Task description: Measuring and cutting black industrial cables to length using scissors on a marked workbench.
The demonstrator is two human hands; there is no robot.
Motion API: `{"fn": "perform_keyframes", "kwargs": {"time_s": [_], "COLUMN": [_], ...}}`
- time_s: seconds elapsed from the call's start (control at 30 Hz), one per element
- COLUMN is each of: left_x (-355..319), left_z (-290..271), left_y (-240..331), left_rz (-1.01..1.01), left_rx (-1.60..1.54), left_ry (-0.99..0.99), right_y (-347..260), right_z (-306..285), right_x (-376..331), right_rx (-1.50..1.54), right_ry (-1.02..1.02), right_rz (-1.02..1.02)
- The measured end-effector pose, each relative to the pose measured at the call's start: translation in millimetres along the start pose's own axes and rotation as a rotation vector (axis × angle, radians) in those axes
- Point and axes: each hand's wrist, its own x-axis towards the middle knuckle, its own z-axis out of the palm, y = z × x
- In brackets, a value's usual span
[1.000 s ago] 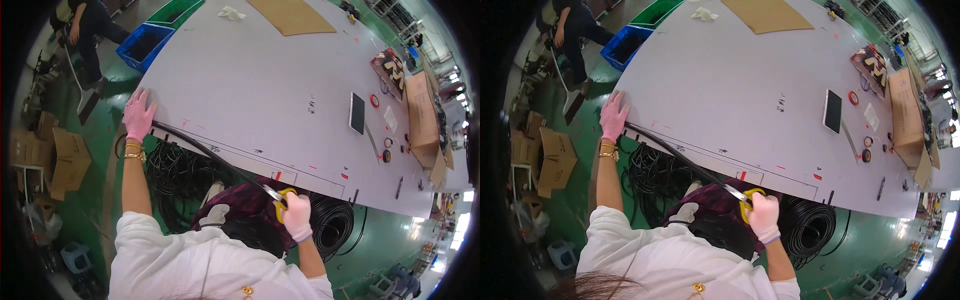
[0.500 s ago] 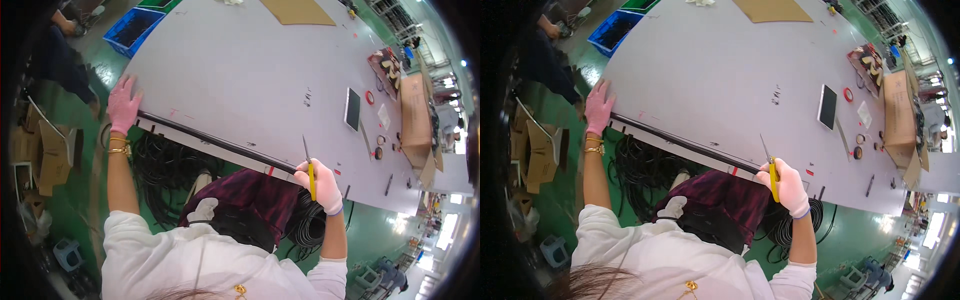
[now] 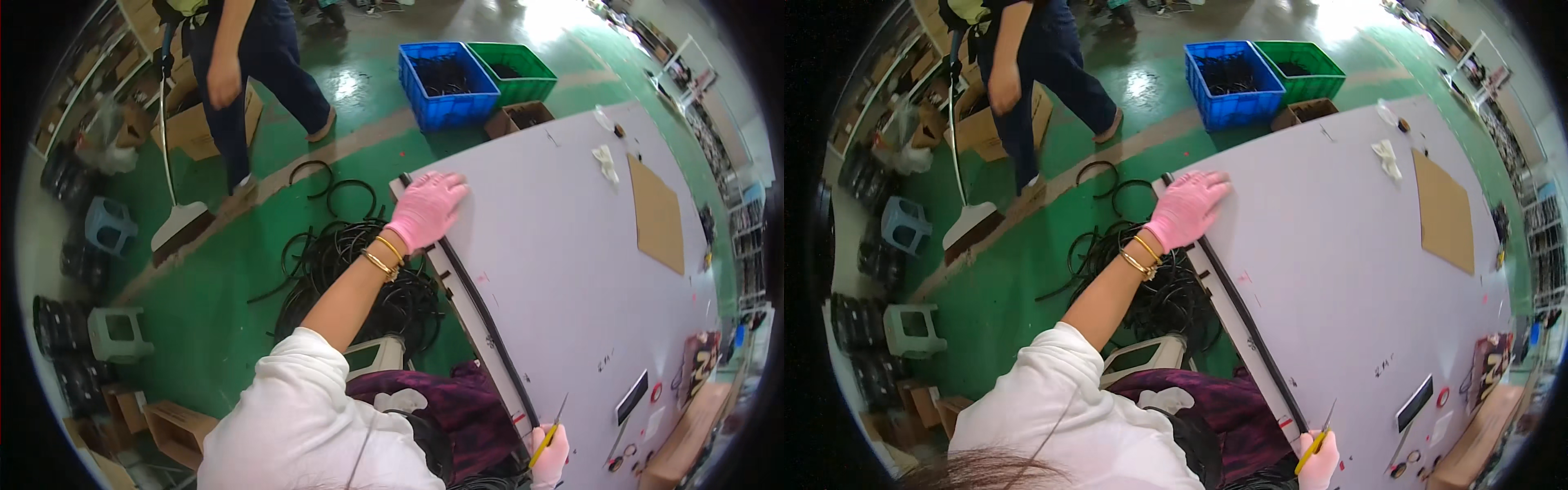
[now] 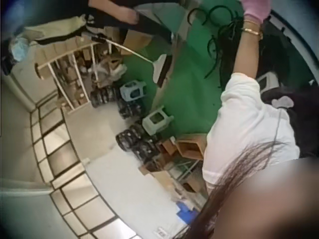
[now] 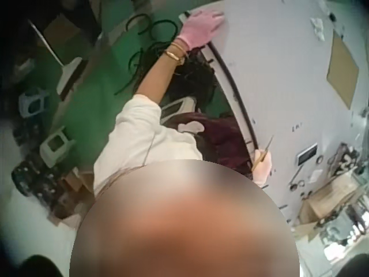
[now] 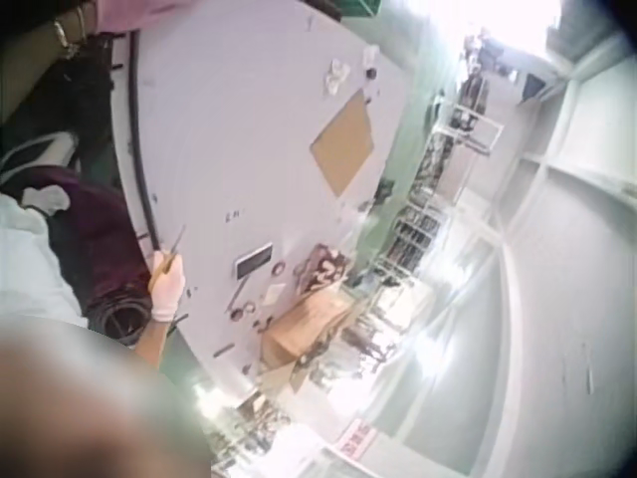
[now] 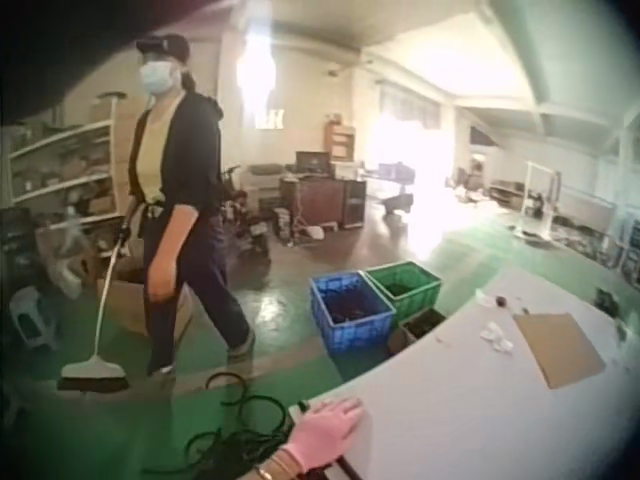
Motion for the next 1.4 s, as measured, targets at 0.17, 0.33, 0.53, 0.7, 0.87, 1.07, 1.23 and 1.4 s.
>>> {"fn": "perform_keyframes", "kwargs": {"time_s": [0.17, 0.33, 0.53, 0.7, 0.87, 1.07, 1.23, 1.4], "left_x": [0.9, -3.2, 4.5, 2.8, 10.7, 11.5, 11.5, 10.6], "left_z": [1.5, 0.6, -5.1, 6.6, 0.5, 7.6, 8.0, 7.4], "left_y": [-0.3, -5.8, 0.4, -13.6, -24.2, -16.8, -19.7, -23.9], "left_rz": [0.04, 0.04, 0.055, 0.076, 0.163, 0.185, 0.161, 0.151], "left_rx": [-0.049, -0.068, -0.098, -0.022, 0.017, 0.016, 0.021, 0.051], "left_ry": [0.054, 0.055, -0.008, 0.023, 0.074, -0.013, -0.044, -0.067], "right_y": [-26.7, -17.8, -26.4, -43.1, -13.6, -4.8, -5.8, -12.0], "right_z": [-5.8, -3.8, -3.2, -12.0, -28.8, -30.0, -26.8, -28.0], "right_x": [-2.0, -1.4, -12.1, -2.9, 9.5, 12.7, 15.1, 21.2], "right_rx": [-0.108, -0.045, -0.099, 0.225, 0.276, -0.011, -0.17, -0.204], "right_ry": [0.009, -0.044, 0.056, -0.048, -0.131, -0.097, -0.107, -0.157], "right_rz": [-0.049, 0.055, -0.077, 0.111, 0.001, 0.012, 0.051, 0.069]}}
